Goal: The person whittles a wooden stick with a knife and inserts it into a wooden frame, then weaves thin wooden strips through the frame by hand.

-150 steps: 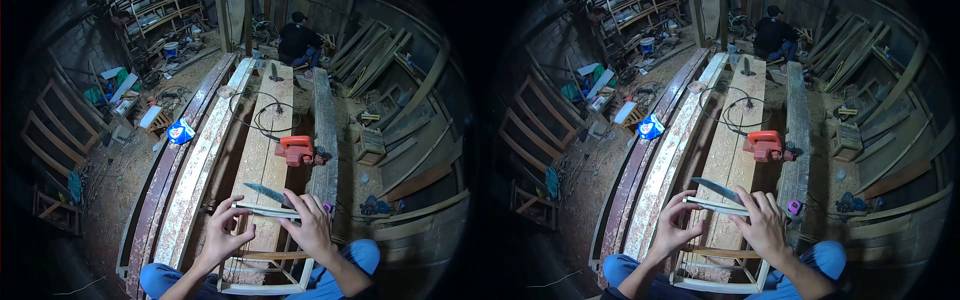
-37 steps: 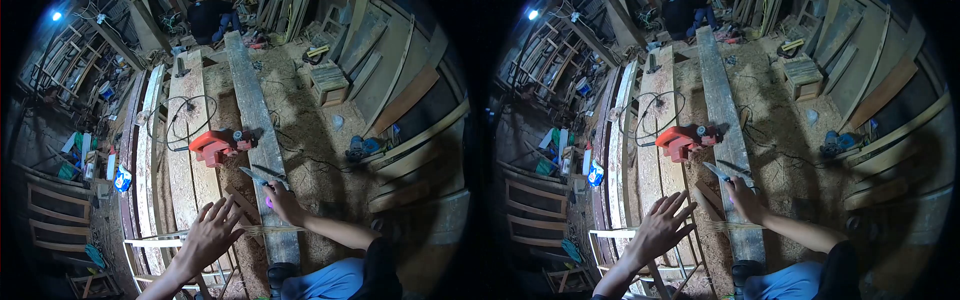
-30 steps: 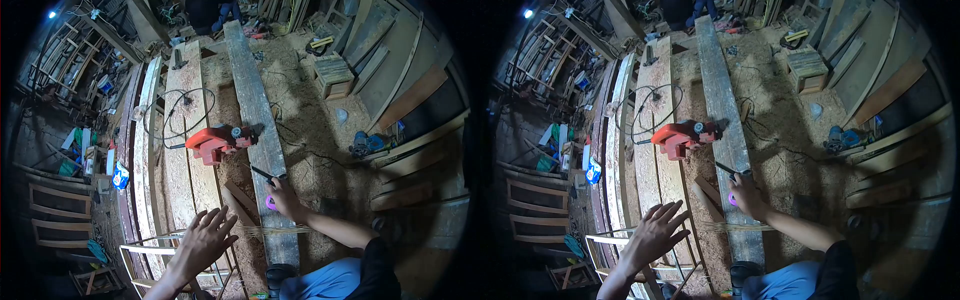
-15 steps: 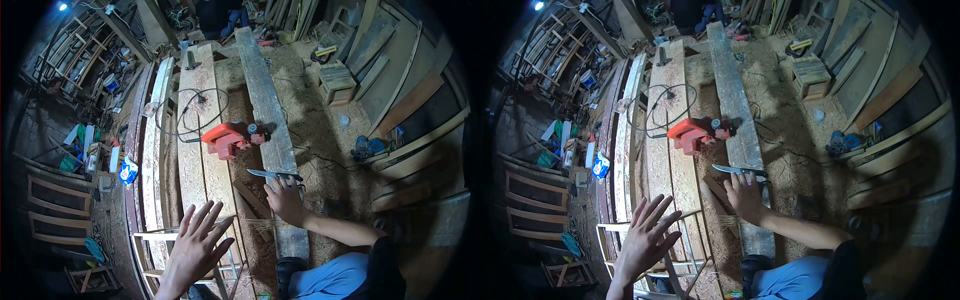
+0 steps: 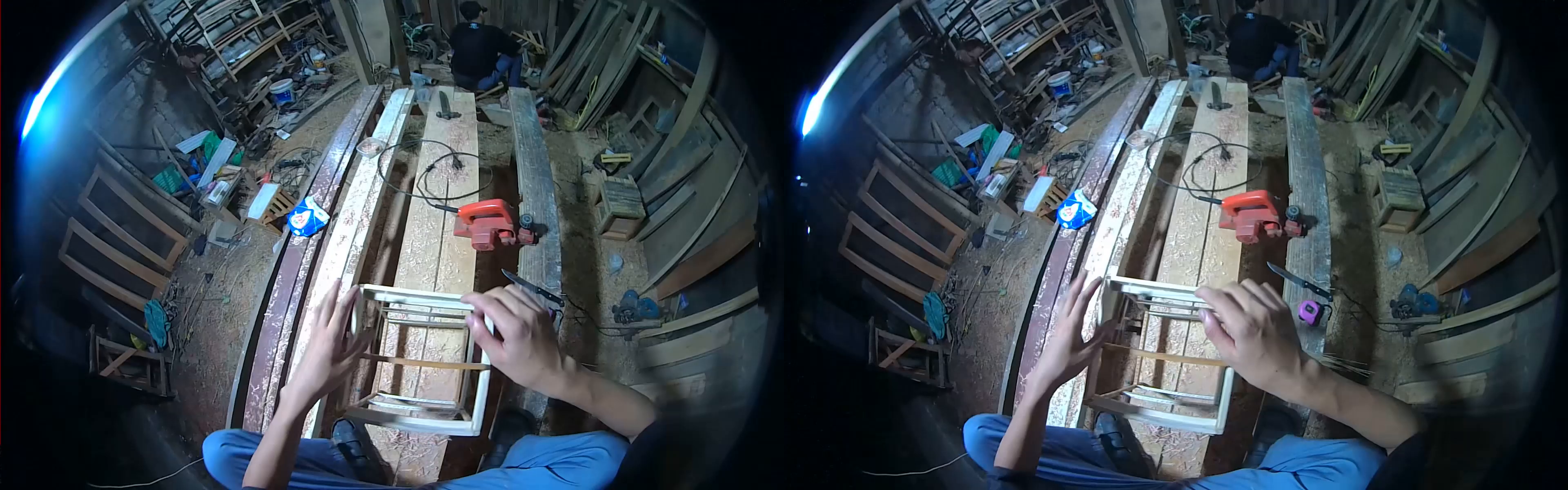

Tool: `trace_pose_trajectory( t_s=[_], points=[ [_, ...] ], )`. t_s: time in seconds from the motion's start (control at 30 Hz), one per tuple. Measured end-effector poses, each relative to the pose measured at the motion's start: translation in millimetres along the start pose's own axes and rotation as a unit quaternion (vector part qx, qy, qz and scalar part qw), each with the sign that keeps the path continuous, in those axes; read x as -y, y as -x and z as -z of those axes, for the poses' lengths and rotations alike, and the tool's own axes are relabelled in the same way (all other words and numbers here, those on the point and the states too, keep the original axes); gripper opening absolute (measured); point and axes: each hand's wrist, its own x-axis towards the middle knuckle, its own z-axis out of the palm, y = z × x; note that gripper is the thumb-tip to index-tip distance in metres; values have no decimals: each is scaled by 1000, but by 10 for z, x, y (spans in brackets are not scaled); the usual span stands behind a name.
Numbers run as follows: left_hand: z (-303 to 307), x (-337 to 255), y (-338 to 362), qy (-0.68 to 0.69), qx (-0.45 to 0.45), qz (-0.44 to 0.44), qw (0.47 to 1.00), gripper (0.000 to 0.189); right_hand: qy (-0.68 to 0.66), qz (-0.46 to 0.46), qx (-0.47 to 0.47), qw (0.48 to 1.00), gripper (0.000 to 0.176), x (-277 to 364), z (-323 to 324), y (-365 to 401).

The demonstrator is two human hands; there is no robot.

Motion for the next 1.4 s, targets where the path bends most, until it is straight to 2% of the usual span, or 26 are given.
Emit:
trace_pose_trajectory(
  t_s=[0.07, 0.1, 0.17, 0.23, 0.3, 0.37, 0.43, 0.5, 0.57, 0.7, 0.73, 0.77, 0.83, 0.9, 0.97, 1.0, 1.13, 1.27, 1.4],
  points=[
    [-131, 305, 0, 194, 24, 29, 980, 70, -12, 3, 56, 998, 28, 180, -126, 5],
    [-245, 403, 22, 304, 28, 59, 950, 65, -2, 7, 59, 998, 28, 278, -178, -22],
    [-555, 589, 66, 362, -5, 8, 932, 64, -53, -89, 134, 986, 31, 485, -285, -111],
    [-605, 453, 166, 383, -42, 0, 923, 70, -38, -96, 132, 986, 34, 641, -449, -233],
    [-567, 353, 248, 429, -64, 3, 901, 72, -110, -178, 120, 970, 36, 765, -698, -303],
    [-724, 339, 417, 406, -74, -29, 910, 78, -157, -228, 68, 958, 37, 769, -1090, -298],
    [-667, 145, 574, 316, -83, -33, 945, 79, -120, -217, 31, 968, 36, 838, -1306, -307],
    [-635, 91, 641, 305, -103, -32, 946, 82, -120, -261, 27, 957, 34, 931, -1450, -249],
    [-690, 238, 570, 335, -128, -36, 933, 82, -204, -305, -79, 927, 32, 987, -1615, -103],
    [-699, 410, 474, 383, -124, 5, 915, 77, -119, -297, -63, 945, 29, 1069, -1651, -135],
    [-648, 465, 434, 370, -99, -7, 924, 80, -63, -282, -50, 956, 31, 1022, -1662, -126],
    [-658, 511, 390, 381, -102, -6, 919, 82, -61, -284, -50, 956, 31, 1049, -1646, -138],
    [-632, 598, 281, 423, -68, -20, 903, 84, -7, -310, -80, 947, 29, 1166, -1619, -159],
    [-611, 696, 205, 449, -58, -8, 891, 82, 41, -298, -110, 947, 24, 1194, -1690, -128],
    [-556, 781, 176, 356, -25, -69, 932, 78, 123, -279, -141, 942, 19, 1289, -1680, -142],
    [-580, 758, 172, 367, -64, -65, 926, 74, 107, -309, -160, 931, 18, 1323, -1716, -152],
    [-680, 776, 124, 340, -99, -73, 932, 72, 90, -337, -149, 925, 17, 1309, -1830, -128],
    [-651, 775, 32, 313, -109, -87, 940, 69, 76, -310, -147, 936, 17, 1231, -1813, -153],
    [-687, 765, 18, 331, -106, -74, 935, 69, 65, -367, -138, 918, 18, 1257, -1777, -214]
  ],
)
